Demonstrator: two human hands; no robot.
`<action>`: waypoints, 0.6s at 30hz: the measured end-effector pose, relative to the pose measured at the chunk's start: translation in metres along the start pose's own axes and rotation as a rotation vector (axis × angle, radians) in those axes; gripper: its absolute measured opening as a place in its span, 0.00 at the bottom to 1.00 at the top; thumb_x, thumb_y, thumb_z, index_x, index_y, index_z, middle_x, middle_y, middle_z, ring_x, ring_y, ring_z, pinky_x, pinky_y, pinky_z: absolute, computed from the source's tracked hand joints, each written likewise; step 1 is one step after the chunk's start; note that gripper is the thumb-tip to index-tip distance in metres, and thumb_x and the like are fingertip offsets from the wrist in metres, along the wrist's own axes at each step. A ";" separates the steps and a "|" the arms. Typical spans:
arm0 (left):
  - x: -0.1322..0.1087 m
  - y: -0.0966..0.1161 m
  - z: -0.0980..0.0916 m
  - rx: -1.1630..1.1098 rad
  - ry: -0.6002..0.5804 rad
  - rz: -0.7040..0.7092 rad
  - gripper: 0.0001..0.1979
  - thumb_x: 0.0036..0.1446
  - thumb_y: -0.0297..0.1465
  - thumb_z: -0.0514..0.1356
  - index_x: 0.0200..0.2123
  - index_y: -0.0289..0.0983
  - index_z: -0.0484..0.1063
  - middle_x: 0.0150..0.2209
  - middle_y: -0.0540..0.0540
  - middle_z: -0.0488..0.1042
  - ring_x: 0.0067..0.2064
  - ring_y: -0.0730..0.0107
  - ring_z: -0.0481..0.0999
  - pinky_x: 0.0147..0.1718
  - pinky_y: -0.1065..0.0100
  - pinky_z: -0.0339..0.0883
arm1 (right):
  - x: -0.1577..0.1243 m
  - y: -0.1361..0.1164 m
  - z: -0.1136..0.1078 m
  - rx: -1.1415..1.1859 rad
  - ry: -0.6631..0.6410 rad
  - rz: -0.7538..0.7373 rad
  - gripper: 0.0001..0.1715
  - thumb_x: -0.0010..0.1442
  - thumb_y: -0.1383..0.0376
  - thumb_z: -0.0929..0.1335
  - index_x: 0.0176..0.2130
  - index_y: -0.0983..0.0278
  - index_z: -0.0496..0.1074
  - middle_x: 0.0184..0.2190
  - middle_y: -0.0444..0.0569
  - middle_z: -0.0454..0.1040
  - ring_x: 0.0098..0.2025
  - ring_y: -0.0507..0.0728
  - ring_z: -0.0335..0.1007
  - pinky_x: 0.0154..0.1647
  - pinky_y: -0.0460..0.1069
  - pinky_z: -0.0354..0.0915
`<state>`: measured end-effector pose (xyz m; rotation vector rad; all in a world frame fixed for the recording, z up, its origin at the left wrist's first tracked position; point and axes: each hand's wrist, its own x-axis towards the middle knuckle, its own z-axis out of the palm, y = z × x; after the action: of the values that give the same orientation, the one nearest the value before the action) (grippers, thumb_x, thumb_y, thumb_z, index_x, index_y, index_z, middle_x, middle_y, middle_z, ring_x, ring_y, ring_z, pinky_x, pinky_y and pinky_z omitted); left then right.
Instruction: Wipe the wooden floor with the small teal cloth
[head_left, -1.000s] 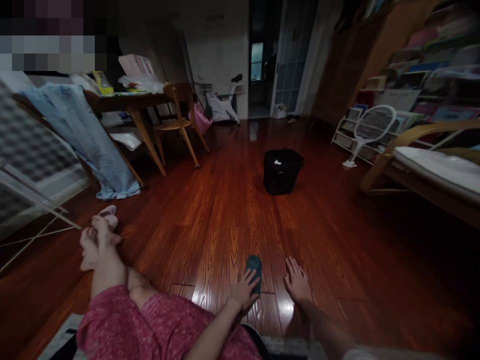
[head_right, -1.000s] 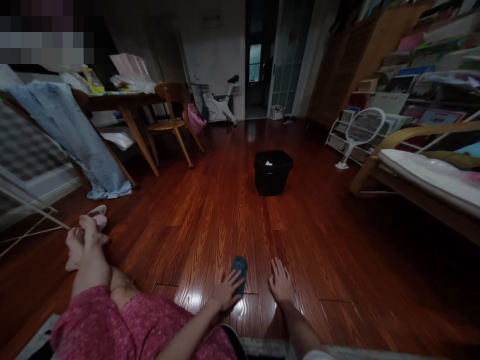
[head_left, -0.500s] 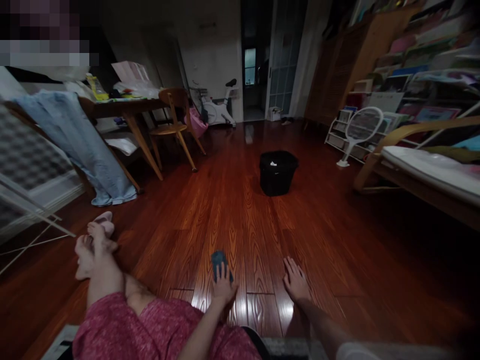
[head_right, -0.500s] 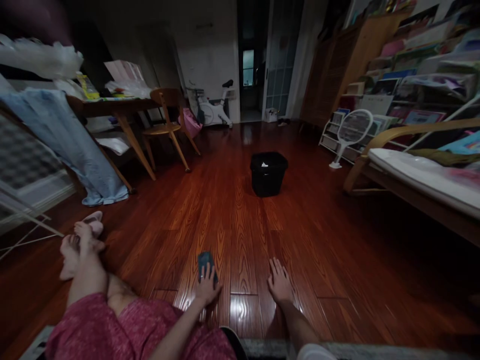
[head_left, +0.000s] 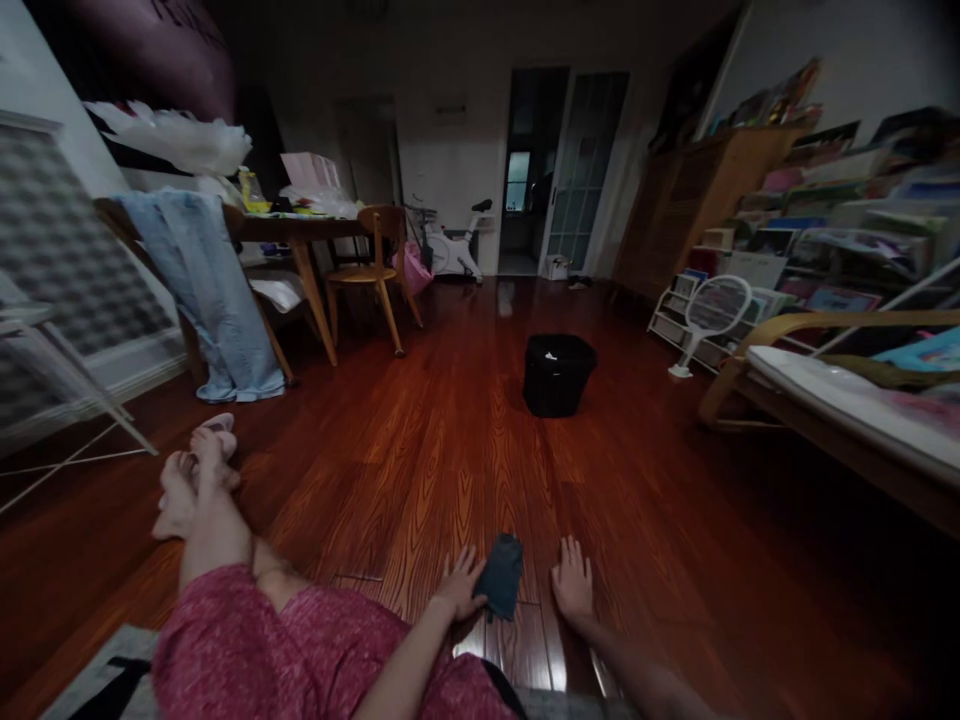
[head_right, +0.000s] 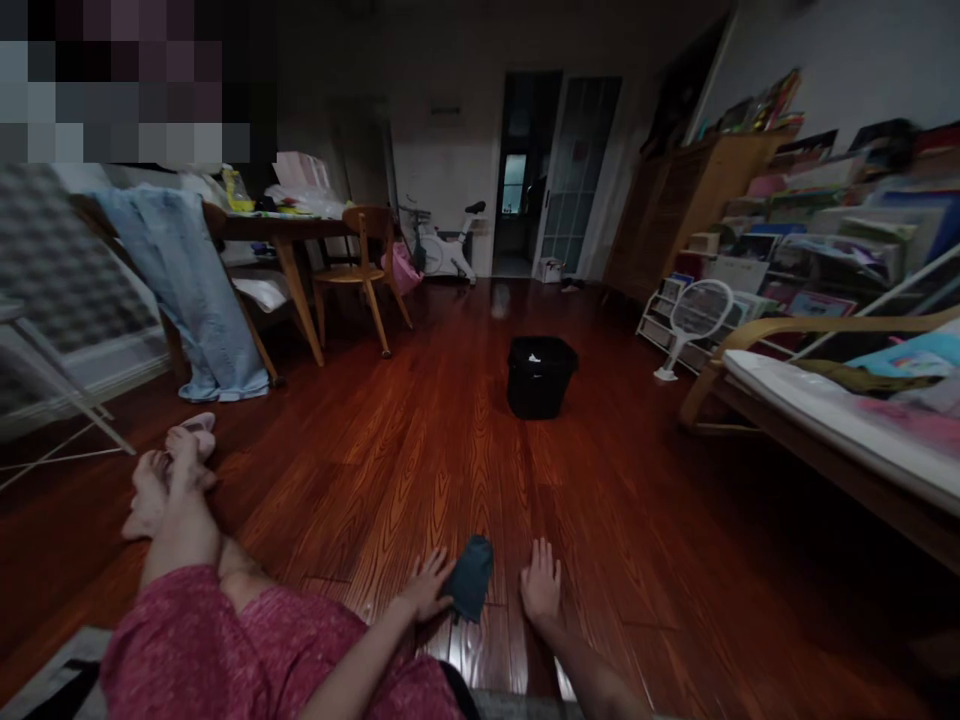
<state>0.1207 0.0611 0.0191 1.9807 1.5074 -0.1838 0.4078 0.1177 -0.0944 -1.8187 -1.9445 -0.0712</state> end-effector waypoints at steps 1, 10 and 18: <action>-0.005 -0.006 -0.005 -0.008 0.008 -0.073 0.43 0.59 0.47 0.52 0.73 0.42 0.40 0.74 0.45 0.30 0.74 0.52 0.29 0.68 0.42 0.27 | -0.001 -0.017 0.002 0.024 -0.006 -0.006 0.40 0.64 0.67 0.53 0.73 0.67 0.45 0.70 0.58 0.56 0.72 0.63 0.47 0.71 0.65 0.45; -0.057 -0.025 -0.021 -0.019 -0.061 -0.299 0.43 0.59 0.50 0.52 0.73 0.40 0.45 0.74 0.42 0.32 0.74 0.50 0.32 0.68 0.41 0.29 | -0.046 -0.172 0.035 0.160 -0.302 -0.243 0.37 0.65 0.58 0.57 0.69 0.67 0.57 0.71 0.57 0.53 0.73 0.64 0.43 0.71 0.64 0.47; -0.065 -0.020 -0.025 -0.065 -0.027 -0.247 0.41 0.60 0.47 0.52 0.72 0.40 0.46 0.74 0.43 0.32 0.74 0.51 0.32 0.68 0.42 0.27 | -0.019 -0.066 0.036 0.151 -0.102 -0.201 0.43 0.65 0.53 0.55 0.71 0.73 0.50 0.70 0.62 0.54 0.72 0.67 0.48 0.69 0.64 0.52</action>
<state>0.0739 0.0244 0.0614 1.7317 1.7159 -0.2602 0.3345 0.1051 -0.1149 -1.5542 -2.1371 0.1029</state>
